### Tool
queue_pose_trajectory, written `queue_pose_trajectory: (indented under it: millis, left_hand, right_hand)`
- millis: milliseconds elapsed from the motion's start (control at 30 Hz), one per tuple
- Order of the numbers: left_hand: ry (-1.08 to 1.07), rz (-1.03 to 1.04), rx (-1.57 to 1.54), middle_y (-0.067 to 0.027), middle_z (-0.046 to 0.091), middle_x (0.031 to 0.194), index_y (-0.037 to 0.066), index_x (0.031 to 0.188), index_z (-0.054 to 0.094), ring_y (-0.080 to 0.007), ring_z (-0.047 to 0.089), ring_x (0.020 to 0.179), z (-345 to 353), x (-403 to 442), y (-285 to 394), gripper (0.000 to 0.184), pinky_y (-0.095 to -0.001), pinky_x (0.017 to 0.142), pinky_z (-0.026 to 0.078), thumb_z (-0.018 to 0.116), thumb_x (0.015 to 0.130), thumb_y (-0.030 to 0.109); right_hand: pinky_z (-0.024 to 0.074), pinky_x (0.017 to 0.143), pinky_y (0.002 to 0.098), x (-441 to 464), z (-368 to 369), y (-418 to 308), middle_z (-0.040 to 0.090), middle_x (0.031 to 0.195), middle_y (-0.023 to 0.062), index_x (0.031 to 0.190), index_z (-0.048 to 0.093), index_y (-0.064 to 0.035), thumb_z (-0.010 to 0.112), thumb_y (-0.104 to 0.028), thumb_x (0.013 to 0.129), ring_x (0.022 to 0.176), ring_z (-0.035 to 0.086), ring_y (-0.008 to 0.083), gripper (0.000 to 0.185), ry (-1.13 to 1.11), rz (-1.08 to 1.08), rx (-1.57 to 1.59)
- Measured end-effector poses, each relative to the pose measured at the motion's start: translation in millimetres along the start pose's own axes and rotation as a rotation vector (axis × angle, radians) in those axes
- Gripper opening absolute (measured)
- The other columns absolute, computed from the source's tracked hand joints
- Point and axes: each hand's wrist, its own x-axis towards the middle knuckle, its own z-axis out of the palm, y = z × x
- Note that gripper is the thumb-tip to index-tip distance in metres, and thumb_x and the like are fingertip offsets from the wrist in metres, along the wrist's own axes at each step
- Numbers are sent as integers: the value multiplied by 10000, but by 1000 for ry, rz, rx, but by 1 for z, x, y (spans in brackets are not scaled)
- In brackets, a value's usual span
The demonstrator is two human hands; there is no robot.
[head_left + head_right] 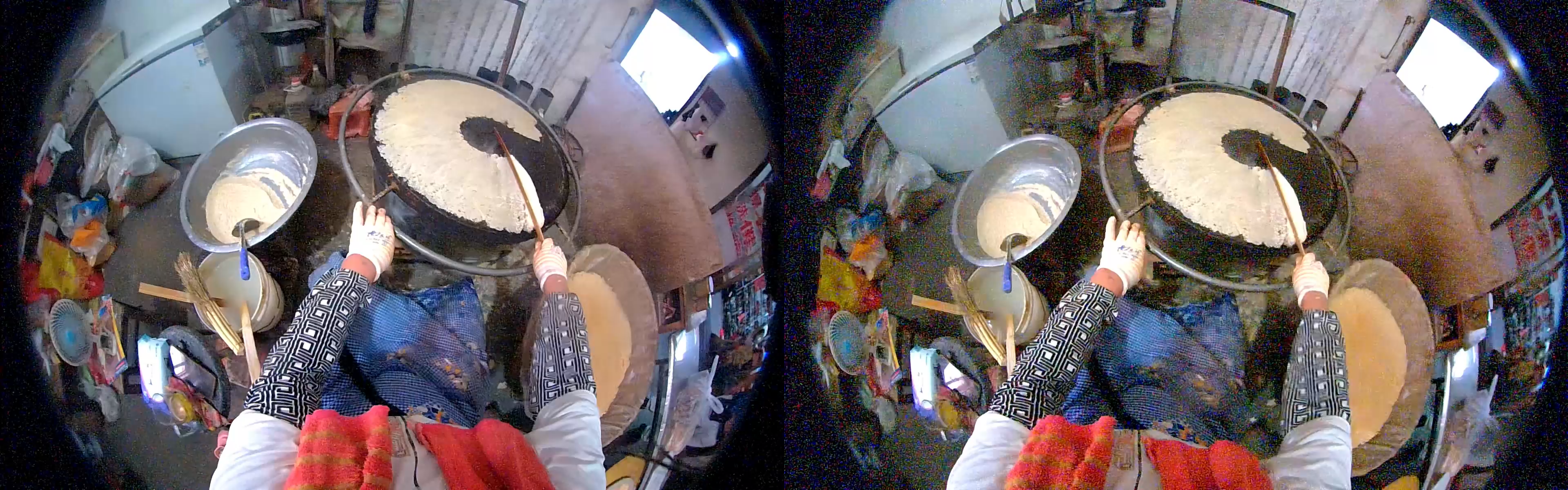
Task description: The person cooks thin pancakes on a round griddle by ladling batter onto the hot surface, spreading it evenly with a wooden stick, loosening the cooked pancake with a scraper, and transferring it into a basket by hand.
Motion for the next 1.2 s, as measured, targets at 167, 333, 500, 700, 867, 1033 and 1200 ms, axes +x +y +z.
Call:
queue_pose_trajectory:
  millis: [167, 333, 500, 700, 867, 1033, 1200]
  left_hand:
    - [118, -74, -106, -132, 496, 1423, 15, 1302, 545, -297, 400, 1361, 5, -2, -7, 450, -588, 1167, 128, 478, 893, 190]
    - [106, -186, -33, -133, 449, 1453, 48, 1356, 488, -291, 381, 1363, 5, 1, -8, 473, -597, 1155, 109, 473, 909, 201]
    - [-88, 101, -291, -153, 547, 1322, 3, 1268, 552, -302, 418, 1331, -69, -31, 70, 519, -564, 1164, 143, 595, 841, 296]
    - [103, 115, -151, -164, 493, 1423, -2, 1358, 499, -302, 394, 1381, -13, -48, 109, 464, -572, 1181, 134, 391, 949, 188]
    - [205, 119, -88, -157, 569, 1329, 0, 1277, 568, -297, 465, 1313, -7, -43, 88, 409, -553, 1176, 177, 427, 923, 149]
    - [247, 84, -64, -149, 592, 1287, 3, 1222, 588, -301, 484, 1286, 20, -29, 73, 369, -553, 1160, 204, 423, 929, 155]
    - [108, 78, -42, -159, 525, 1383, 4, 1306, 514, -306, 421, 1361, 17, -22, 62, 407, -591, 1167, 133, 338, 962, 133]
  right_hand:
    - [514, 690, 520, -26, 30, 27, 678, 830, 238, 988, 560, -55, 451, -275, 977, 792, 663, 421, 246, -68, -62, 13]
    - [514, 662, 546, -25, 17, 34, 653, 785, 274, 974, 557, -40, 494, -300, 973, 742, 648, 444, 268, 96, -88, -29]
    - [470, 654, 559, -44, 36, 45, 635, 760, 263, 933, 542, -84, 531, -296, 951, 752, 621, 474, 213, 57, -74, 65]
    - [510, 654, 522, -40, 15, 28, 661, 794, 243, 953, 560, -67, 484, -335, 980, 752, 646, 441, 280, 42, -160, -76]
    - [506, 675, 539, -31, 29, 44, 664, 822, 254, 1001, 570, -72, 456, -350, 986, 785, 657, 428, 301, 30, -25, -77]
    - [490, 767, 556, -51, 17, 4, 659, 934, 291, 995, 577, -31, 413, -368, 1002, 875, 631, 472, 376, -52, -43, -70]
    - [467, 742, 561, -35, 26, 23, 654, 939, 301, 998, 579, -21, 400, -374, 1007, 879, 624, 475, 396, -16, 32, -67]
